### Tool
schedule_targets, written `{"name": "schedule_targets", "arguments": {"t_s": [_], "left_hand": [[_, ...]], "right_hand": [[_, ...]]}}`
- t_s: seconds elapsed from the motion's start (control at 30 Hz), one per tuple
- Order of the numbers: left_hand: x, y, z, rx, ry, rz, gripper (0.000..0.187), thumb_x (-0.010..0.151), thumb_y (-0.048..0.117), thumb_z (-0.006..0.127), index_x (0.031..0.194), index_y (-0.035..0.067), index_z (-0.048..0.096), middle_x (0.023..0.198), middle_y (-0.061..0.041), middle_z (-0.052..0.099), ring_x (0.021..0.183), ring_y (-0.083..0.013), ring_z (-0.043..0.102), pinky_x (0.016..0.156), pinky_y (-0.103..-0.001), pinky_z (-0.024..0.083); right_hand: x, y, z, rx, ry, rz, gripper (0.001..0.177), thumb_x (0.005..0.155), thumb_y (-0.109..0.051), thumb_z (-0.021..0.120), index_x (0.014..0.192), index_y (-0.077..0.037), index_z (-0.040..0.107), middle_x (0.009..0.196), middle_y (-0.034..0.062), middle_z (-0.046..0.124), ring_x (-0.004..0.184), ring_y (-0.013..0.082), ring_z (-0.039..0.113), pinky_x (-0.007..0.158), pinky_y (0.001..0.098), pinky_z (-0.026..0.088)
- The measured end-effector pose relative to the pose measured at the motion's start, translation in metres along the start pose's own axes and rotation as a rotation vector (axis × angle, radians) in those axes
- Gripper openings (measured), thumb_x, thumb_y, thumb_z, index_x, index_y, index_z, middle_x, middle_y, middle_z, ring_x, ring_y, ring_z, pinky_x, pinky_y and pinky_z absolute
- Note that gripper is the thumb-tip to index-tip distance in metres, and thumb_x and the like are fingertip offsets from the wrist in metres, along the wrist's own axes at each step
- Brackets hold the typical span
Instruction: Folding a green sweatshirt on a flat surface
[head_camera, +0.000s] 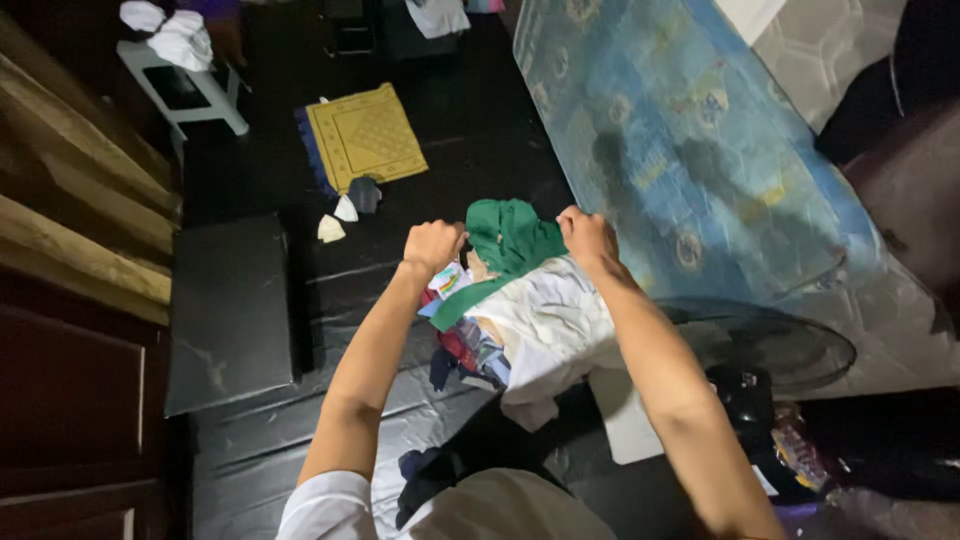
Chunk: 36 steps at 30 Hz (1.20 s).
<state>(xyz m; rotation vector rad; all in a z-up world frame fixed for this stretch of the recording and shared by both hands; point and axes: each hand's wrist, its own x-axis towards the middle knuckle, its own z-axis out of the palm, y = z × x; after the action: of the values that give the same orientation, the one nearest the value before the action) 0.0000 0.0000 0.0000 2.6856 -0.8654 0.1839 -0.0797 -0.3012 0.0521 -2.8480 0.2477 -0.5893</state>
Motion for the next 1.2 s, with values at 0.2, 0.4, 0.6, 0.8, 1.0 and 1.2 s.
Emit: {"name": "schedule_targets", "arguments": {"t_s": [0.2, 0.4, 0.6, 0.8, 1.0, 1.2], "left_hand": [[-0.005, 0.013, 0.016, 0.064, 0.078, 0.103, 0.021, 0.094, 0.027, 0.064, 0.11, 0.014, 0.068, 0.106, -0.009, 0.07, 0.097, -0.0306, 0.071, 0.08, -0.047, 0.058], [-0.001, -0.01, 0.026, 0.02, 0.101, 0.086, 0.027, 0.088, 0.027, 0.067, 0.113, 0.016, 0.068, 0.109, -0.009, 0.067, 0.102, -0.0313, 0.067, 0.084, -0.049, 0.055], [0.0, -0.042, 0.019, -0.048, 0.051, 0.01, 0.035, 0.09, 0.027, 0.065, 0.123, 0.018, 0.067, 0.113, -0.01, 0.067, 0.104, -0.0321, 0.067, 0.085, -0.051, 0.055], [0.013, -0.084, 0.037, -0.035, -0.003, 0.011, 0.025, 0.091, 0.026, 0.063, 0.114, 0.018, 0.07, 0.115, -0.007, 0.069, 0.106, -0.0313, 0.07, 0.086, -0.051, 0.057], [0.034, -0.098, 0.075, -0.014, -0.182, -0.004, 0.023, 0.102, 0.023, 0.053, 0.117, 0.016, 0.07, 0.103, -0.021, 0.073, 0.096, -0.0412, 0.072, 0.08, -0.052, 0.06], [0.043, -0.067, 0.057, -0.026, -0.262, 0.04, 0.03, 0.096, 0.039, 0.059, 0.109, 0.016, 0.073, 0.104, -0.02, 0.074, 0.099, -0.0381, 0.072, 0.084, -0.05, 0.059]], "right_hand": [[-0.014, 0.008, 0.001, 0.04, -0.039, -0.02, 0.026, 0.089, -0.029, 0.079, 0.087, -0.009, 0.062, 0.08, 0.0161, 0.07, 0.077, 0.0423, 0.068, 0.067, 0.0545, 0.054], [-0.014, 0.004, 0.021, -0.02, -0.052, -0.107, 0.022, 0.083, -0.02, 0.078, 0.101, -0.016, 0.065, 0.107, 0.0098, 0.066, 0.104, 0.0363, 0.063, 0.084, 0.0504, 0.054], [-0.014, -0.032, 0.032, -0.06, -0.103, -0.017, 0.029, 0.085, -0.02, 0.078, 0.111, -0.017, 0.066, 0.119, 0.0107, 0.06, 0.114, 0.0364, 0.058, 0.09, 0.0525, 0.051], [-0.015, -0.029, 0.063, 0.01, -0.023, -0.038, 0.035, 0.085, -0.02, 0.076, 0.118, -0.016, 0.066, 0.124, 0.0113, 0.06, 0.118, 0.0373, 0.057, 0.094, 0.0498, 0.052], [-0.031, -0.015, 0.077, -0.042, -0.134, 0.146, 0.011, 0.093, -0.02, 0.07, 0.102, -0.015, 0.066, 0.119, 0.0075, 0.064, 0.122, 0.0325, 0.059, 0.097, 0.0487, 0.052], [-0.031, -0.004, 0.075, 0.041, -0.074, 0.139, 0.017, 0.085, -0.016, 0.073, 0.098, -0.011, 0.064, 0.114, 0.0136, 0.063, 0.115, 0.0377, 0.058, 0.088, 0.051, 0.05]]}}
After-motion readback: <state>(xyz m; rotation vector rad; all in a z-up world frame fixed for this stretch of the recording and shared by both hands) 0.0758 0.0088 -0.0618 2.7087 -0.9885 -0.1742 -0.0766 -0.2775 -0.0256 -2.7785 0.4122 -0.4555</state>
